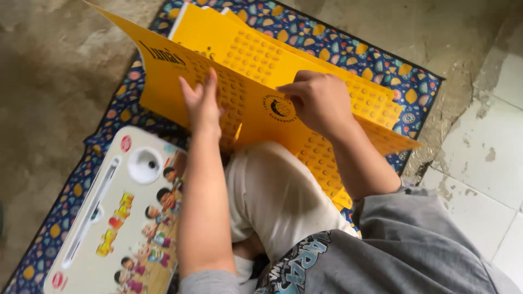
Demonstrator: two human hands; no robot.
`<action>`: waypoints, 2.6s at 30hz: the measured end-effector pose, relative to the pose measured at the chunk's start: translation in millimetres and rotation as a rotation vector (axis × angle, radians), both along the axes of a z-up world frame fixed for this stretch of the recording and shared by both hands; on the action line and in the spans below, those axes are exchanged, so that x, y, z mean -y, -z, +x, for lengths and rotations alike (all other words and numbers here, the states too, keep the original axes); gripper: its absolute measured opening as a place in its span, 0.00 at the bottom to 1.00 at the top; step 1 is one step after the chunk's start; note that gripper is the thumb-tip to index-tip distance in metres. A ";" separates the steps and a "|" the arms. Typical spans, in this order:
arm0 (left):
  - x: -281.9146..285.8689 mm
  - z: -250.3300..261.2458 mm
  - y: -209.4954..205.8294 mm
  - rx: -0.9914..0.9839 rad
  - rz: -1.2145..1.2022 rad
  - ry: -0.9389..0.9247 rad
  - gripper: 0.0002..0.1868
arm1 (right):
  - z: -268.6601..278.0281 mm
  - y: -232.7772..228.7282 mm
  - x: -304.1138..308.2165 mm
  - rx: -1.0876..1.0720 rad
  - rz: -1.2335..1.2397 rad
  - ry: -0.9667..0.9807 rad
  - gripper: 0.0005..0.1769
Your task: Folding yellow cardboard sheets into boxes using a plastic lap desk as a guide
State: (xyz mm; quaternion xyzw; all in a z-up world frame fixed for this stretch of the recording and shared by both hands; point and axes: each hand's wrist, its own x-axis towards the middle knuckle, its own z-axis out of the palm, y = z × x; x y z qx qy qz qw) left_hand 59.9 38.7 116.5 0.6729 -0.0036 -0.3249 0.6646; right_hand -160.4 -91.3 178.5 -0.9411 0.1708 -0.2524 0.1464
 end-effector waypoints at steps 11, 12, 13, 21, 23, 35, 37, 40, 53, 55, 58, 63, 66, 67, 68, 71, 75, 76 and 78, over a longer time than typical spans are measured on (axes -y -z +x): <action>-230.6 -8.6 -178.2 0.257 -0.390 -0.627 0.14 | -3.5 -88.5 -136.7 0.440 -0.148 -0.378 0.07; -258.0 -17.9 -173.2 0.290 -0.570 -0.673 0.16 | 2.6 -84.7 -142.7 0.518 -0.113 -0.436 0.06; -284.7 -27.3 -162.3 0.310 -0.568 -0.717 0.16 | 13.2 -75.8 -149.8 0.527 -0.103 -0.482 0.06; -455.6 -128.0 -19.8 0.091 -0.501 -1.160 0.25 | 79.8 15.9 -243.5 0.718 -0.150 -0.750 0.06; -486.1 -148.8 53.7 0.044 -0.434 -1.171 0.22 | 76.3 51.9 -264.5 0.690 -0.151 -0.786 0.06; -455.7 -225.5 123.4 1.037 0.829 -0.592 0.09 | 59.0 139.6 -286.8 0.466 -0.112 -0.960 0.04; -438.6 -226.4 100.5 1.330 0.977 -0.554 0.10 | 43.4 139.5 -302.9 0.466 -0.114 -0.985 0.06; -420.6 -206.4 101.4 1.356 1.122 -0.344 0.23 | 45.0 141.8 -311.5 0.507 -0.072 -0.989 0.08; -465.7 -179.7 112.2 1.644 0.878 -0.332 0.08 | 58.0 152.9 -288.0 0.481 -0.029 -0.979 0.03; -471.5 -177.3 107.8 1.652 0.908 -0.303 0.08 | 60.1 145.8 -289.2 0.454 -0.059 -0.966 0.03; -476.3 -165.9 85.0 1.427 0.963 -0.142 0.09 | 70.5 121.3 -290.8 0.176 -0.096 -0.895 0.02; -476.2 -138.8 40.6 0.699 0.952 0.116 0.08 | 93.8 96.5 -297.9 -0.438 0.036 -0.717 0.07; -473.7 -128.0 20.7 0.515 0.953 0.139 0.09 | 111.6 93.6 -299.0 -0.551 0.133 -0.720 0.11; -475.3 -127.0 16.0 0.514 0.953 0.138 0.09 | 116.5 96.7 -296.1 -0.551 0.132 -0.722 0.11; -476.2 -125.7 11.6 0.472 0.960 0.149 0.09 | 120.9 99.9 -292.2 -0.443 0.067 -0.768 0.18; -484.4 -125.5 -3.1 0.414 0.975 0.168 0.11 | 121.1 105.0 -284.2 -0.323 -0.037 -0.791 0.27; -513.4 -120.1 -6.4 0.340 1.006 0.146 0.12 | 121.1 91.2 -282.6 -0.342 -0.019 -0.806 0.32; -521.1 -120.7 -9.3 0.338 1.007 0.148 0.12 | 127.1 104.7 -277.4 -0.344 -0.017 -0.805 0.32; -536.8 -121.0 -16.1 0.225 1.045 0.139 0.12 | 139.7 131.7 -267.6 -0.184 0.021 -0.968 0.15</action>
